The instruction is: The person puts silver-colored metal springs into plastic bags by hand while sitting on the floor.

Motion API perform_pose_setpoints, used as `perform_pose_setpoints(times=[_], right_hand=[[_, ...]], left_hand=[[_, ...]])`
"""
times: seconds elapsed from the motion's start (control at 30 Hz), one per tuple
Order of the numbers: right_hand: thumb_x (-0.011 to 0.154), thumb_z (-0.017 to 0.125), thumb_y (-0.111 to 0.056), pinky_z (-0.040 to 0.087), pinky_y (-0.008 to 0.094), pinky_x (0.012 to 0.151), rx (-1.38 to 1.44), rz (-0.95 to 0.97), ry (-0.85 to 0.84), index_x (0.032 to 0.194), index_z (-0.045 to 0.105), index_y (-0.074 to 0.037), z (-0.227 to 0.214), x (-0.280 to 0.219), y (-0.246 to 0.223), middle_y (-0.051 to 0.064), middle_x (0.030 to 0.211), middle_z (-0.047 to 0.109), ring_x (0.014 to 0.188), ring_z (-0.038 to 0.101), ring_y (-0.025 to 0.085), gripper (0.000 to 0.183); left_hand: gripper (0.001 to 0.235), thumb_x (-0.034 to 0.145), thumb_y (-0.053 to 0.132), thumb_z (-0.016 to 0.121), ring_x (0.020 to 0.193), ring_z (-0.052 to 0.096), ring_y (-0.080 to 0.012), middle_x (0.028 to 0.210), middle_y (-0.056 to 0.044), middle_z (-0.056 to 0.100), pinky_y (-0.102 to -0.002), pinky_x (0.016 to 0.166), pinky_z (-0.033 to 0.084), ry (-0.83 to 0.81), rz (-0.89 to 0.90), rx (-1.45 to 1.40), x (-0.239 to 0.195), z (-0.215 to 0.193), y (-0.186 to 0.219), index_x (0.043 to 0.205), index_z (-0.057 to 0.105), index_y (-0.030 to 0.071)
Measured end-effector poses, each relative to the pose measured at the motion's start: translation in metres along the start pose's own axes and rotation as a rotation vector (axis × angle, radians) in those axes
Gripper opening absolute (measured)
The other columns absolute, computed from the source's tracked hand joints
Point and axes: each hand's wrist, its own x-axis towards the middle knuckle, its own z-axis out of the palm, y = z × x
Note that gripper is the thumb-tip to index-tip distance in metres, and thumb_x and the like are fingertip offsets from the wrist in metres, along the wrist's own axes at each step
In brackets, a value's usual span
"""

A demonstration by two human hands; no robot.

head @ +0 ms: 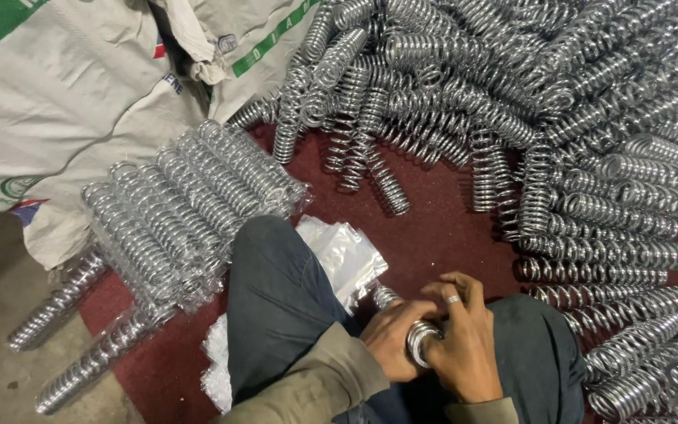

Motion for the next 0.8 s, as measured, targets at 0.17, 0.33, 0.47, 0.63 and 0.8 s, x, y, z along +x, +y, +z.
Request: perform_pose_setpoints(times=[0.17, 0.33, 0.47, 0.63, 0.8], right_hand=[[0.079, 0.070, -0.004, 0.050, 0.047, 0.109, 0.555, -0.001, 0.097, 0.109, 0.062, -0.013, -0.013, -0.017, -0.048, 0.011, 0.140, 0.048, 0.130, 0.058, 0.028, 0.033], [0.082, 0.065, 0.005, 0.053, 0.044, 0.110, 0.662, 0.060, 0.193, 0.102, 0.058, -0.009, -0.016, -0.027, -0.039, 0.015, 0.138, 0.052, 0.120, 0.065, 0.027, 0.026], [0.087, 0.069, 0.000, 0.054, 0.037, 0.105, 0.642, 0.239, 0.108, 0.100, 0.063, -0.011, 0.000, -0.017, -0.018, 0.009, 0.131, 0.062, 0.121, 0.064, 0.021, 0.018], [0.090, 0.070, -0.003, 0.056, 0.035, 0.095, 0.663, 0.331, 0.019, 0.100, 0.067, -0.011, 0.030, 0.024, 0.000, 0.007, 0.128, 0.066, 0.113, 0.066, 0.019, 0.013], [0.090, 0.078, -0.021, 0.053, 0.055, 0.101, 0.367, 0.258, -0.107, 0.119, 0.066, -0.007, 0.073, 0.132, 0.000, 0.019, 0.130, 0.061, 0.126, 0.061, 0.042, 0.034]], left_hand=[[0.031, 0.098, 0.034, 0.059, 0.105, 0.069, -0.0238, 0.108, -0.002, 0.069, -0.048, 0.115, 0.035, -0.155, 0.338, 0.238, 0.015, -0.078, -0.047, 0.118, 0.062, 0.011], [0.044, 0.100, 0.011, 0.030, 0.114, 0.071, -0.0275, 0.118, -0.008, 0.075, -0.058, 0.110, 0.036, -0.005, 0.578, 0.637, 0.038, -0.224, -0.071, 0.115, 0.072, 0.007], [0.059, 0.062, 0.038, 0.075, 0.128, 0.053, -0.0304, 0.125, 0.000, 0.064, -0.064, 0.119, 0.021, -0.306, 0.126, 1.102, 0.035, -0.326, -0.097, 0.118, 0.062, 0.022], [0.082, 0.071, 0.081, 0.071, 0.138, 0.042, -0.0269, 0.134, -0.006, 0.052, -0.060, 0.128, 0.003, -0.564, -0.416, 1.160, -0.007, -0.332, -0.102, 0.123, 0.054, 0.020], [0.051, 0.084, 0.066, 0.071, 0.130, 0.051, -0.0195, 0.117, 0.002, 0.059, -0.055, 0.127, 0.016, -0.120, -0.255, 1.181, -0.032, -0.325, -0.144, 0.103, 0.055, 0.022]])
